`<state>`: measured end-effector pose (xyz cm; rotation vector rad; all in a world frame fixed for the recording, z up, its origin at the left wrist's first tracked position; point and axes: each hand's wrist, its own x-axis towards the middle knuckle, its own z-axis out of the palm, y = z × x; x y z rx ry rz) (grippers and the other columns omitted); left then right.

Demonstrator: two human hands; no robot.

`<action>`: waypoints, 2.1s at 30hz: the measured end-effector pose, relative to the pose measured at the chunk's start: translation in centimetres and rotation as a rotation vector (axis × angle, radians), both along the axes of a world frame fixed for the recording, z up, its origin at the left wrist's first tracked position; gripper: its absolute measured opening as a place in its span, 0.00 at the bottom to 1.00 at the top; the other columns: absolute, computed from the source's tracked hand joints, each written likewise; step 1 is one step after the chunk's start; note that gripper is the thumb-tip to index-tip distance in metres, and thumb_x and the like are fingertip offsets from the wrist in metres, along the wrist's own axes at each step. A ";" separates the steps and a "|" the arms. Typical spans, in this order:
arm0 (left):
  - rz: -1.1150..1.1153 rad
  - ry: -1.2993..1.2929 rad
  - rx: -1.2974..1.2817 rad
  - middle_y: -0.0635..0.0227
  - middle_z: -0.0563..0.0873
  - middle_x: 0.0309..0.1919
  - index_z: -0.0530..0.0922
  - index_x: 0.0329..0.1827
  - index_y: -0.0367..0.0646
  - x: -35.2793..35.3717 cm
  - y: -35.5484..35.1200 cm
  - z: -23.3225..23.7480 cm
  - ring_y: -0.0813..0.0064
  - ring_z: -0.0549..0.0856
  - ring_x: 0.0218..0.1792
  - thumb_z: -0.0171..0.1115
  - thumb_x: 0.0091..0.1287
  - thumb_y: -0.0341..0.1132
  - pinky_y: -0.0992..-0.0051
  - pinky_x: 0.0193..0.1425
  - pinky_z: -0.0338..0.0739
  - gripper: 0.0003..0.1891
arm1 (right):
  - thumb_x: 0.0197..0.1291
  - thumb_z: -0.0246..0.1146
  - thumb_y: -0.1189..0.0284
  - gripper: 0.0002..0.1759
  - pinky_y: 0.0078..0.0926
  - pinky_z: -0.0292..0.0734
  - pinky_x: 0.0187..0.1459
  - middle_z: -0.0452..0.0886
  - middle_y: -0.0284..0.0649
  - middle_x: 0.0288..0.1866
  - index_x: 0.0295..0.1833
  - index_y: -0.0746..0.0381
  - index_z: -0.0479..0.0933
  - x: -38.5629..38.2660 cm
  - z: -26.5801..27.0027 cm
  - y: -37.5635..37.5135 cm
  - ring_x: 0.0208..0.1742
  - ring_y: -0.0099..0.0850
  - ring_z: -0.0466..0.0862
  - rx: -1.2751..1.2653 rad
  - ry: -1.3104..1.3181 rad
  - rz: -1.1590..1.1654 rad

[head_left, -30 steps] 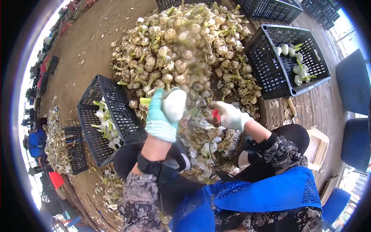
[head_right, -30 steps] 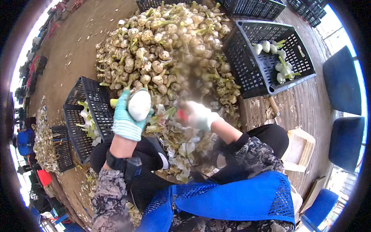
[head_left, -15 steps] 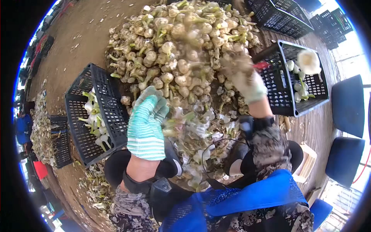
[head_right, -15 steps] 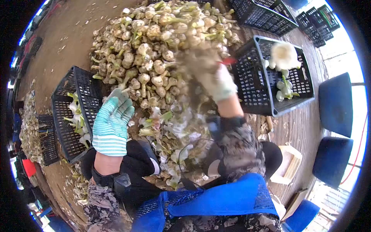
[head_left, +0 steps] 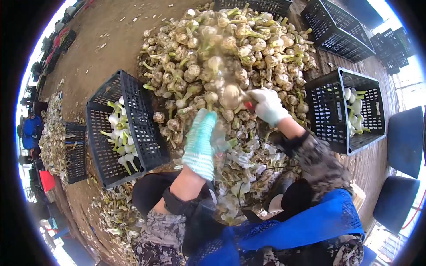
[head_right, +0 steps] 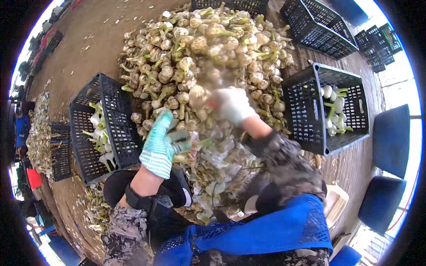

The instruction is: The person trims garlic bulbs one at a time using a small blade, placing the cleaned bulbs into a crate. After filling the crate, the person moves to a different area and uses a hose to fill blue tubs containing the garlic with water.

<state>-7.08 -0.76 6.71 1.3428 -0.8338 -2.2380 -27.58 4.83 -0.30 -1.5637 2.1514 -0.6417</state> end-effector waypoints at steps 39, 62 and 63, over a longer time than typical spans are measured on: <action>-0.506 0.476 -0.334 0.65 0.78 0.42 0.65 0.54 0.44 -3.3 9.0 2.5 0.72 0.79 0.45 0.66 0.56 0.43 0.72 0.51 0.76 0.27 | 0.48 0.67 0.74 0.13 0.22 0.74 0.32 0.79 0.39 0.33 0.39 0.68 0.75 4.2 8.8 15.0 0.32 0.23 0.78 -0.380 -0.927 -0.504; -0.430 0.437 -0.425 0.64 0.68 0.55 0.55 0.66 0.43 -4.1 9.7 1.8 0.73 0.72 0.55 0.68 0.48 0.17 0.75 0.57 0.74 0.42 | 0.54 0.64 0.61 0.22 0.19 0.72 0.40 0.79 0.35 0.39 0.46 0.67 0.74 3.4 7.3 14.7 0.38 0.21 0.77 -0.405 -1.207 -0.343; -0.426 0.465 -0.470 0.65 0.68 0.56 0.55 0.66 0.43 -4.1 9.7 1.7 0.73 0.72 0.56 0.68 0.48 0.17 0.75 0.58 0.73 0.42 | 0.54 0.64 0.61 0.22 0.19 0.72 0.40 0.78 0.35 0.39 0.47 0.68 0.74 3.4 7.2 14.8 0.39 0.21 0.77 -0.438 -1.202 -0.318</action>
